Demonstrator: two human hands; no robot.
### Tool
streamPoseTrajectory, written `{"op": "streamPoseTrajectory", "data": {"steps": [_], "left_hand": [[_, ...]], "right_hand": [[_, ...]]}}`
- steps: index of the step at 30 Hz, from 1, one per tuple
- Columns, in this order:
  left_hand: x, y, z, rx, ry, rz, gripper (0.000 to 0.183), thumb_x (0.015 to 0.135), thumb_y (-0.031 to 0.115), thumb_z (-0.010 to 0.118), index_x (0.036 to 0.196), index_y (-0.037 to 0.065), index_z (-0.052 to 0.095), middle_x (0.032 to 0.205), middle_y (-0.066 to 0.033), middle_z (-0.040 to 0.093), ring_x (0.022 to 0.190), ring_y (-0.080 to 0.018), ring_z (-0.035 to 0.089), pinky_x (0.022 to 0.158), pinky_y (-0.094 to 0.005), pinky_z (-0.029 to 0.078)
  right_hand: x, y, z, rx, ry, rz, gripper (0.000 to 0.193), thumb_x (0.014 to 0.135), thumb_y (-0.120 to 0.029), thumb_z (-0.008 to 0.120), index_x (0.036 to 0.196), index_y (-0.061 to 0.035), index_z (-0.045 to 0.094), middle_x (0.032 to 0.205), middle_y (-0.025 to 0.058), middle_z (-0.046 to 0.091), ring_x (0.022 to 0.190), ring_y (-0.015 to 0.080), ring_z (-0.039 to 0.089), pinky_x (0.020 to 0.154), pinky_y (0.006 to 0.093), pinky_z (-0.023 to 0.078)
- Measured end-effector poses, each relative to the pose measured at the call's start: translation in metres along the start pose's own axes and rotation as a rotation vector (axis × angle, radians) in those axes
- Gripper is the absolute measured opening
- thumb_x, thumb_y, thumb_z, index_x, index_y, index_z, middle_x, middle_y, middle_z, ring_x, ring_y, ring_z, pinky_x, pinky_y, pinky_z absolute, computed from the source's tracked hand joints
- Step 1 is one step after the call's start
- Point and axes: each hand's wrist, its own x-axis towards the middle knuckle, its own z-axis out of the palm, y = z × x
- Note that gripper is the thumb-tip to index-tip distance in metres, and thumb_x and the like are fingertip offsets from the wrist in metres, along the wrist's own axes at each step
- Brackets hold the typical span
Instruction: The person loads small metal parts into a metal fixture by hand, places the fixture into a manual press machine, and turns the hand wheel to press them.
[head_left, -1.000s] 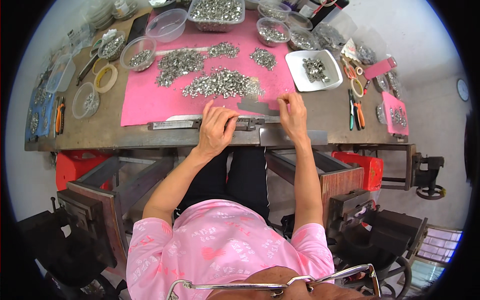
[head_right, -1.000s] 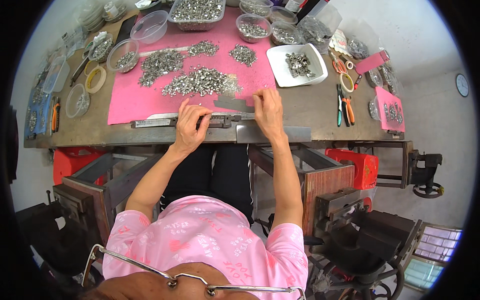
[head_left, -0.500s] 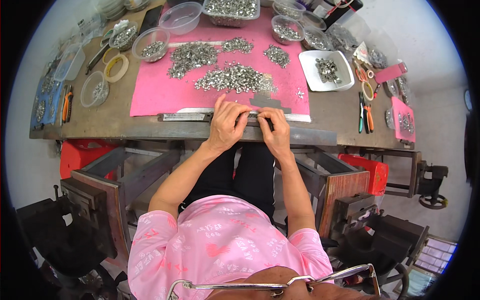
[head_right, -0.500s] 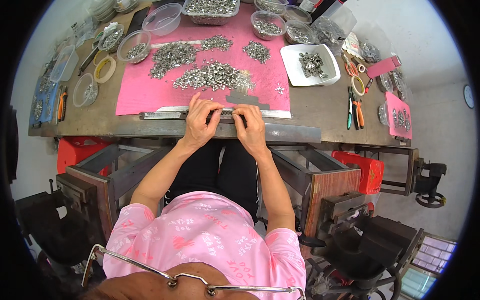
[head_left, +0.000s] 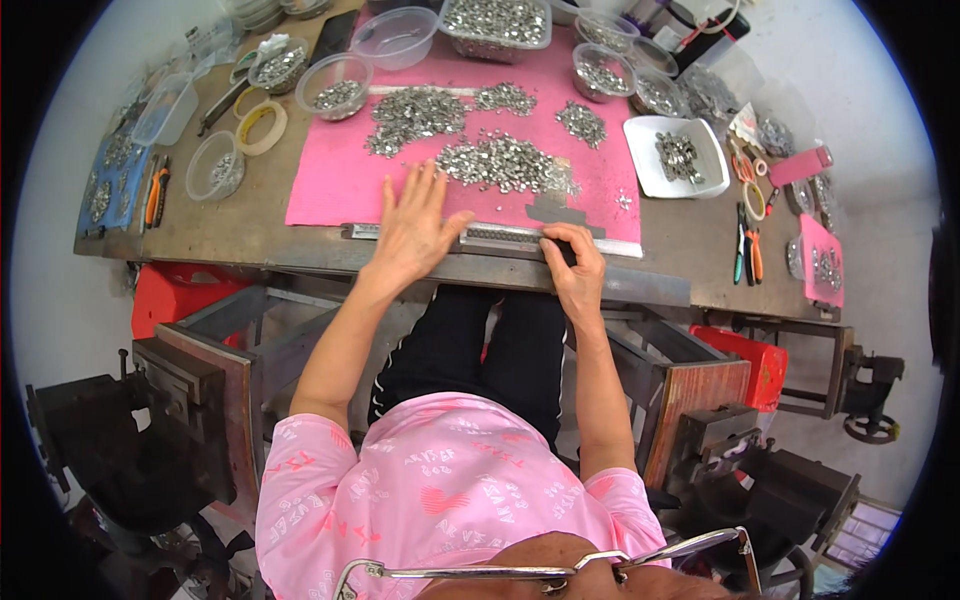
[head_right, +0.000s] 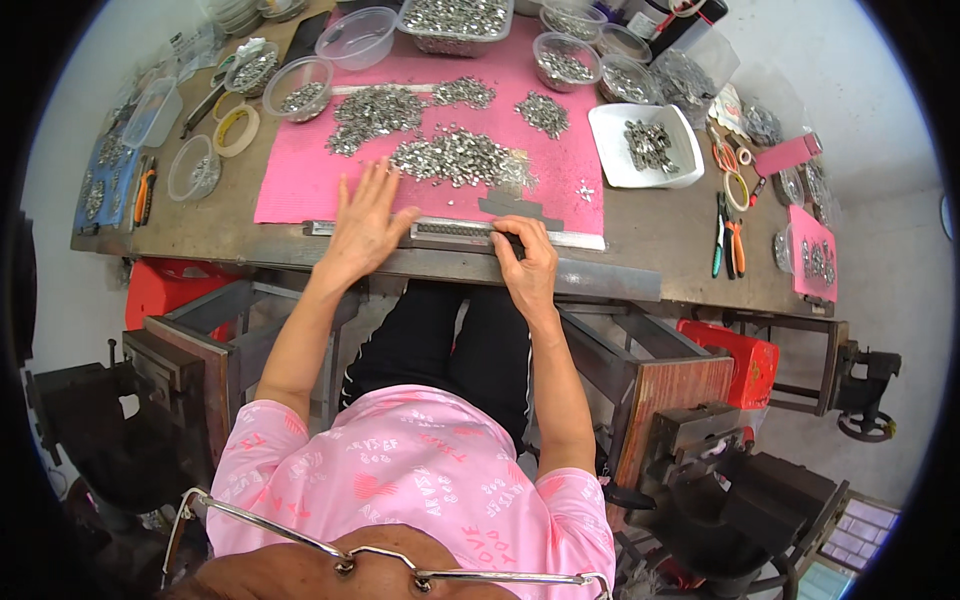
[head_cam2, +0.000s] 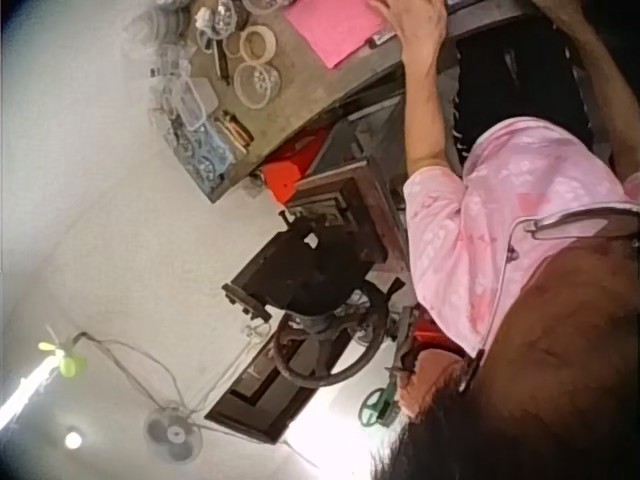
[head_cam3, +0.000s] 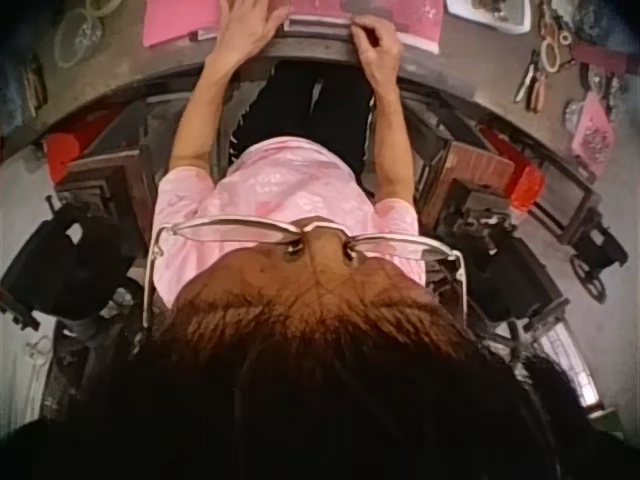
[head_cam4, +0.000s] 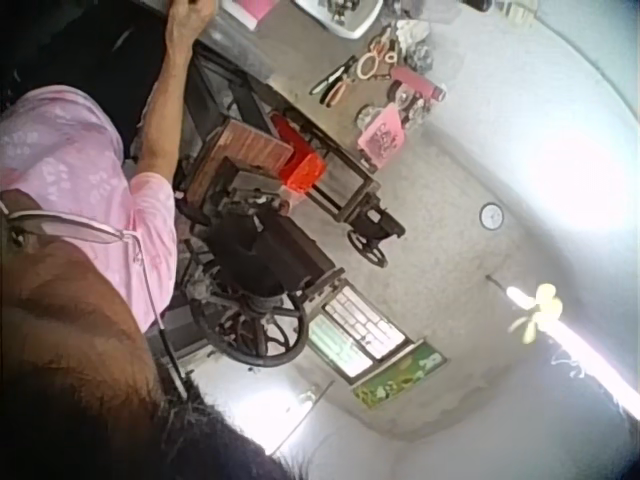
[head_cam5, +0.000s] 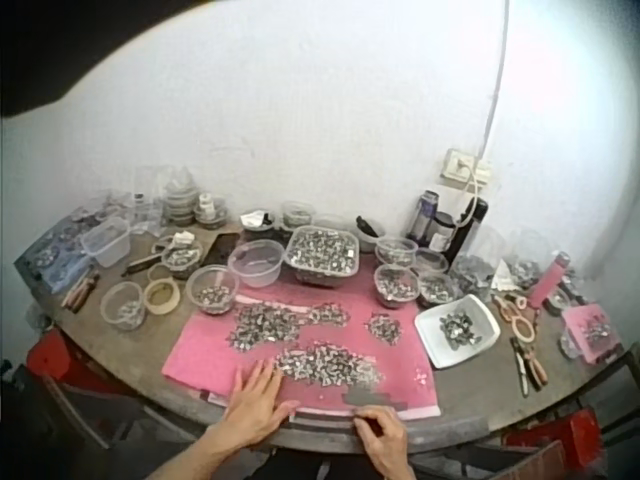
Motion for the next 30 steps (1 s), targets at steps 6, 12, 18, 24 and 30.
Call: {"op": "streamPoseTrajectory", "data": {"steps": [6,12,18,24,30], "left_hand": [[-0.009,0.034,0.001,-0.055,-0.114,0.161,0.081,0.101,0.058,0.046,0.151,-0.005,0.039,0.161,-0.0235,0.031,0.153,-0.035,0.024,0.123,-0.0597,0.007],[-0.005,0.014,-0.007,-0.112,-0.023,0.205,0.078,0.102,0.056,0.046,0.15,-0.005,0.039,0.161,-0.0224,0.032,0.152,-0.035,0.025,0.123,-0.0595,0.01],[-0.002,-0.01,-0.013,-0.028,-0.1,0.203,0.078,0.103,0.056,0.042,0.152,-0.004,0.036,0.162,-0.0215,0.03,0.153,-0.0349,0.022,0.123,-0.0582,0.011],[-0.002,-0.014,-0.014,-0.069,-0.026,0.142,0.077,0.103,0.056,0.042,0.153,-0.002,0.037,0.162,-0.0213,0.031,0.153,-0.0353,0.024,0.123,-0.0583,0.012],[-0.011,-0.019,-0.018,-0.27,-0.038,0.248,0.058,0.102,0.046,0.053,0.139,0.002,0.055,0.149,-0.0187,0.049,0.141,-0.0324,0.042,0.121,-0.0578,0.018]], "right_hand": [[-0.004,-0.003,-0.002,-0.006,-0.005,0.002,0.014,0.085,-0.001,0.074,0.098,-0.0016,0.069,0.099,0.0102,0.072,0.094,0.0256,0.065,0.086,0.0354,0.05],[-0.002,-0.001,-0.002,-0.035,-0.017,-0.024,0.013,0.086,-0.001,0.073,0.098,-0.0017,0.069,0.1,0.0104,0.072,0.095,0.0259,0.065,0.086,0.0356,0.05],[0.018,-0.009,0.003,-0.15,-0.059,-0.062,0.009,0.089,-0.003,0.07,0.097,-0.0031,0.07,0.094,0.0089,0.069,0.091,0.0232,0.064,0.082,0.0343,0.048],[0.051,-0.013,0.04,-0.285,-0.227,-0.304,0.009,0.083,-0.011,0.075,0.091,-0.009,0.071,0.082,0.0057,0.061,0.084,0.0257,0.059,0.078,0.0405,0.041],[0.06,-0.014,0.047,-0.375,-0.288,-0.224,0.009,0.084,-0.012,0.074,0.092,-0.0093,0.073,0.083,0.0057,0.061,0.086,0.0262,0.06,0.08,0.0409,0.041]]}}
